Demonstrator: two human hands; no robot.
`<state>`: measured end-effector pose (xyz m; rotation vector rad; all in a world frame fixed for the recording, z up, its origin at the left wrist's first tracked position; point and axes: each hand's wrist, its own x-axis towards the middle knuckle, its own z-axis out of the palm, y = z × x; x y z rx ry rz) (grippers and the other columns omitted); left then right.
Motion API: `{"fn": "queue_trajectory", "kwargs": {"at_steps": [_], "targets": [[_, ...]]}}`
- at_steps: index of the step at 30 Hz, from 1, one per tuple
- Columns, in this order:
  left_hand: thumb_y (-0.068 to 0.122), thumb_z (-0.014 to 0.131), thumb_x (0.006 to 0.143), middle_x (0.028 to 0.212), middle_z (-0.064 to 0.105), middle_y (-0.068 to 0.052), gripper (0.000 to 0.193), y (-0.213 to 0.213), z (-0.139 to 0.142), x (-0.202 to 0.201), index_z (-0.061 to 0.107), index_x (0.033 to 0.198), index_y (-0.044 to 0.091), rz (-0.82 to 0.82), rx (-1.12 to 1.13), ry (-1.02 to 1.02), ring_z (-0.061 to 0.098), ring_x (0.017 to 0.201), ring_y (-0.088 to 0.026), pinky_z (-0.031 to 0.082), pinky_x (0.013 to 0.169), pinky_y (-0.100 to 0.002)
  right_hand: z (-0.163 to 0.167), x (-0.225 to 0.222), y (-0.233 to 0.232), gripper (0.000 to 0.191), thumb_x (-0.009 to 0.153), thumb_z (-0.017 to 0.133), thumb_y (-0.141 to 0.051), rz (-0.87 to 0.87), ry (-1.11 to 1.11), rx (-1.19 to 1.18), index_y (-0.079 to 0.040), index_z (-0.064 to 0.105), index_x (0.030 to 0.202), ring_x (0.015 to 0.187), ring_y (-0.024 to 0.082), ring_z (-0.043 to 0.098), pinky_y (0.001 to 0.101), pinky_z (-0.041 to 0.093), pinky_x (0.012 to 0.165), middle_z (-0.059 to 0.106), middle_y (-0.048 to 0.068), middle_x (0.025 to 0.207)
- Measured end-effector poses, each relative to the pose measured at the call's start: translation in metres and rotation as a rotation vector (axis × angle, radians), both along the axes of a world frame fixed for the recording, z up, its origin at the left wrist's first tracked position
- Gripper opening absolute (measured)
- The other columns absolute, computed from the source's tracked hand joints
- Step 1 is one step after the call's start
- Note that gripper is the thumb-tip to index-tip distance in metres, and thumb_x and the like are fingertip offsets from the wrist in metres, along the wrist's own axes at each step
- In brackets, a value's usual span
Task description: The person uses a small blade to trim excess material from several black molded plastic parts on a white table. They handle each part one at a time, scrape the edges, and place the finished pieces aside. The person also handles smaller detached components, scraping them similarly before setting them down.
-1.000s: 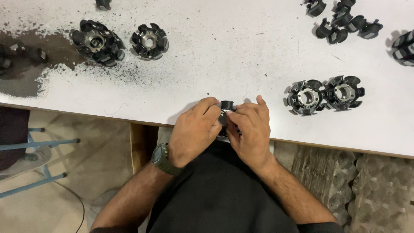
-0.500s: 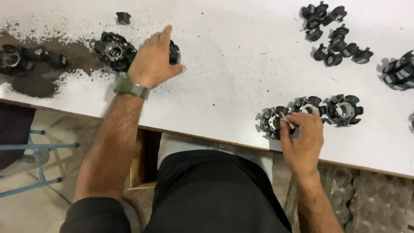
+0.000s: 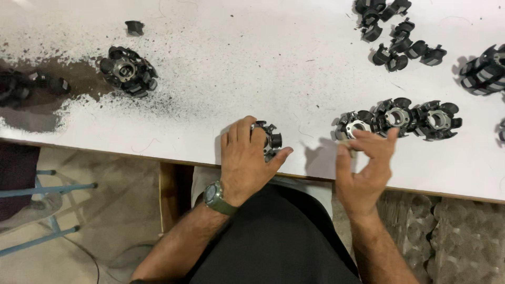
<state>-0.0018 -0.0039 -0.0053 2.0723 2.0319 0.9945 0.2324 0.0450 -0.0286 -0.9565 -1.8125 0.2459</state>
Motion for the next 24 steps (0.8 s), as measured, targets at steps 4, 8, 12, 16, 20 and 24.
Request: {"fn": "queue_trajectory", "kwargs": {"at_steps": [4,8,12,16,20,24], "targets": [[0.033,0.075,0.091,0.136,0.056,-0.022,0.031,-0.005,-0.003,-0.007,0.068,0.091,0.004,-0.042,0.036,-0.035,0.053,0.124,-0.037,0.041,0.102,-0.055,0.001,-0.036,-0.014,0.020,0.094,0.072,-0.006,0.088,-0.113,-0.073,-0.005,0.061,0.111,0.117,0.028,0.065,0.0600,0.023,0.130,0.067,0.014,0.114],[0.020,0.070,0.095,0.141,0.057,-0.019,0.016,-0.004,0.000,-0.017,0.068,0.091,0.004,-0.094,0.016,-0.171,0.054,0.126,-0.035,0.045,0.105,-0.052,0.013,-0.067,-0.017,0.020,0.092,0.075,-0.004,0.104,-0.178,-0.118,-0.007,0.062,0.108,0.111,0.027,0.065,0.0575,0.025,0.127,0.068,0.010,0.108],[0.016,0.072,0.093,0.134,0.060,-0.015,0.012,0.000,0.014,-0.035,0.069,0.092,0.004,-0.098,-0.084,-0.178,0.057,0.122,-0.034,0.048,0.102,-0.050,0.019,-0.086,-0.017,0.020,0.091,0.074,-0.003,0.104,-0.218,-0.138,-0.007,0.063,0.107,0.104,0.025,0.064,0.0564,0.024,0.125,0.067,0.007,0.102],[0.016,0.073,0.090,0.134,0.058,-0.017,0.017,-0.008,0.034,-0.054,0.069,0.100,0.003,-0.081,-0.038,0.034,0.056,0.122,-0.036,0.046,0.102,-0.051,0.019,-0.085,-0.014,0.018,0.092,0.073,-0.004,0.119,-0.245,-0.181,-0.007,0.062,0.107,0.101,0.026,0.064,0.0570,0.025,0.124,0.066,0.007,0.101],[0.015,0.073,0.092,0.140,0.055,-0.018,0.015,-0.012,0.038,-0.046,0.068,0.103,0.006,-0.217,0.095,0.006,0.055,0.130,-0.035,0.045,0.109,-0.050,0.018,-0.080,-0.009,0.015,0.093,0.073,-0.005,0.142,-0.216,-0.250,-0.006,0.063,0.105,0.091,0.026,0.067,0.0587,0.033,0.121,0.067,0.007,0.095],[0.017,0.076,0.087,0.135,0.059,-0.016,0.019,-0.006,0.029,-0.029,0.071,0.100,0.005,-0.194,-0.052,-0.101,0.057,0.126,-0.036,0.045,0.105,-0.050,0.016,-0.080,-0.006,0.016,0.094,0.074,-0.007,0.168,-0.124,-0.297,-0.005,0.063,0.105,0.087,0.026,0.069,0.0582,0.040,0.119,0.070,0.007,0.094]]}}
